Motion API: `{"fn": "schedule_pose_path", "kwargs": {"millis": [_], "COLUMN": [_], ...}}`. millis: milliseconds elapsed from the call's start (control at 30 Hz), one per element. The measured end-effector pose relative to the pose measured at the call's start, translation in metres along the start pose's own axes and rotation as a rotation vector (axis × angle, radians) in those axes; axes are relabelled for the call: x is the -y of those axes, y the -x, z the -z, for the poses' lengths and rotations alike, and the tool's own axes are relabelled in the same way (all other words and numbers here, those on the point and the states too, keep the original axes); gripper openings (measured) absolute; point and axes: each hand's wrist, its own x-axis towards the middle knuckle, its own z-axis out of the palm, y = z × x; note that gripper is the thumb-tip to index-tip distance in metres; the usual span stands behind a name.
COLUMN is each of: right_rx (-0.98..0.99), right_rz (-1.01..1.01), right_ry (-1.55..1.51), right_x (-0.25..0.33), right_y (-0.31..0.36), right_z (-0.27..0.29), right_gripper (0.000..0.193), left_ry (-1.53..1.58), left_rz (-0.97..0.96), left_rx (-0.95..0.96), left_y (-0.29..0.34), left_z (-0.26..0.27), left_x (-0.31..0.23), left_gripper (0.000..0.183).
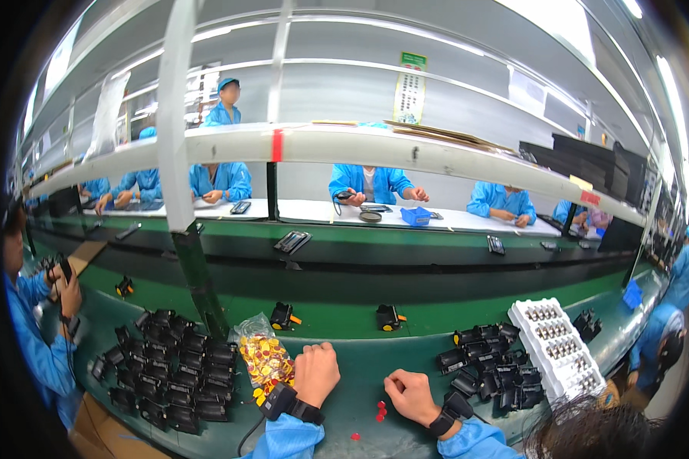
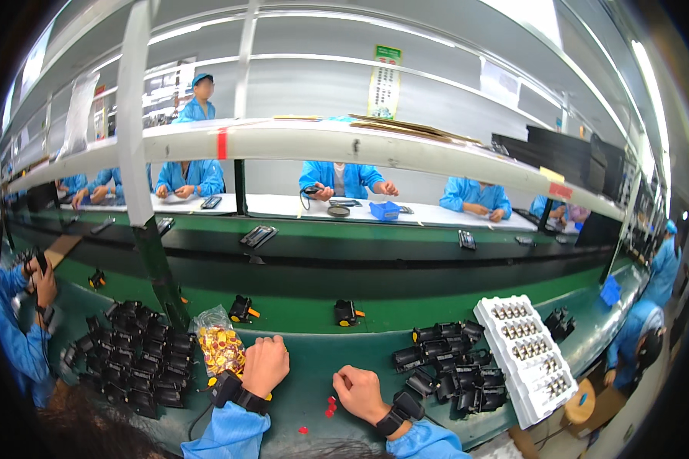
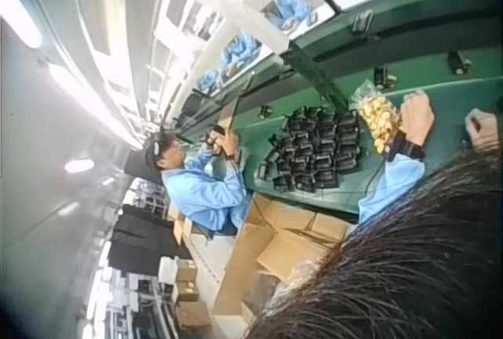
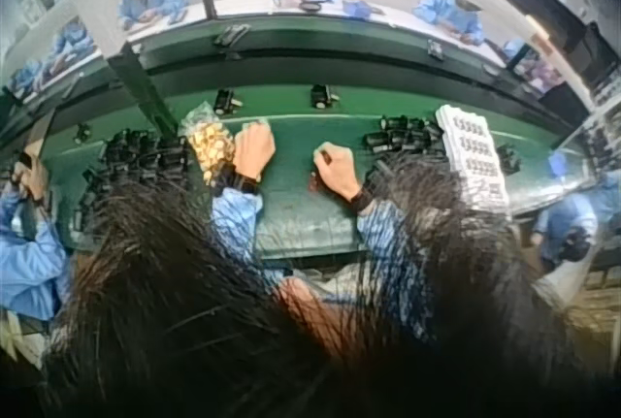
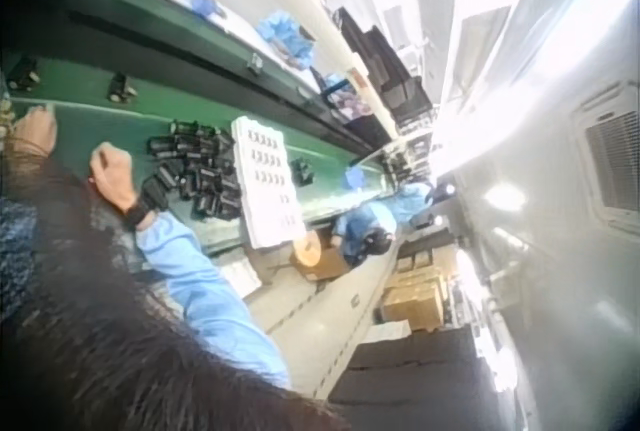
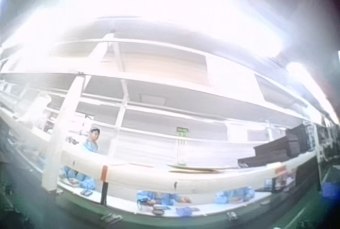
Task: Manually assemble small electronic components and casing on a factory line.
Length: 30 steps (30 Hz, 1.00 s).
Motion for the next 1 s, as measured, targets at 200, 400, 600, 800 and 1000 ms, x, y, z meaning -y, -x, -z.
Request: {"fn": "schedule_pose_path", "kwargs": {"millis": [200, 400, 600, 800, 1000], "right_rx": [-0.035, 0.003, 0.329, 0.288, 0.269], "right_rz": [0.026, 0.050, -0.340, -0.412, -0.481], "right_ry": [-0.129, -0.216, -1.008, -1.067, -1.044], "right_x": [-0.006, 0.006, 0.017, 0.017, 0.018], "right_y": [-0.002, 0.002, -0.002, -0.005, -0.002], "right_z": [0.004, 0.018, 0.025, 0.032, 0.031], "right_gripper": [0.013, 0.013, 0.022, 0.024, 0.028], "left_ry": [-0.148, 0.149, 1.404, 1.402, 1.362], "left_rz": [-0.139, -0.152, 0.334, 0.303, 0.160], "left_rx": [0.207, 0.063, 0.120, 0.086, 0.311], "left_y": [-0.021, -0.008, 0.022, 0.031, 0.027], "left_z": [-0.019, 0.028, 0.049, 0.033, 0.033], "left_x": [0.008, -0.032, -0.080, -0.091, -0.076], "left_gripper": [0.012, 0.016, 0.018, 0.014, 0.015]}}
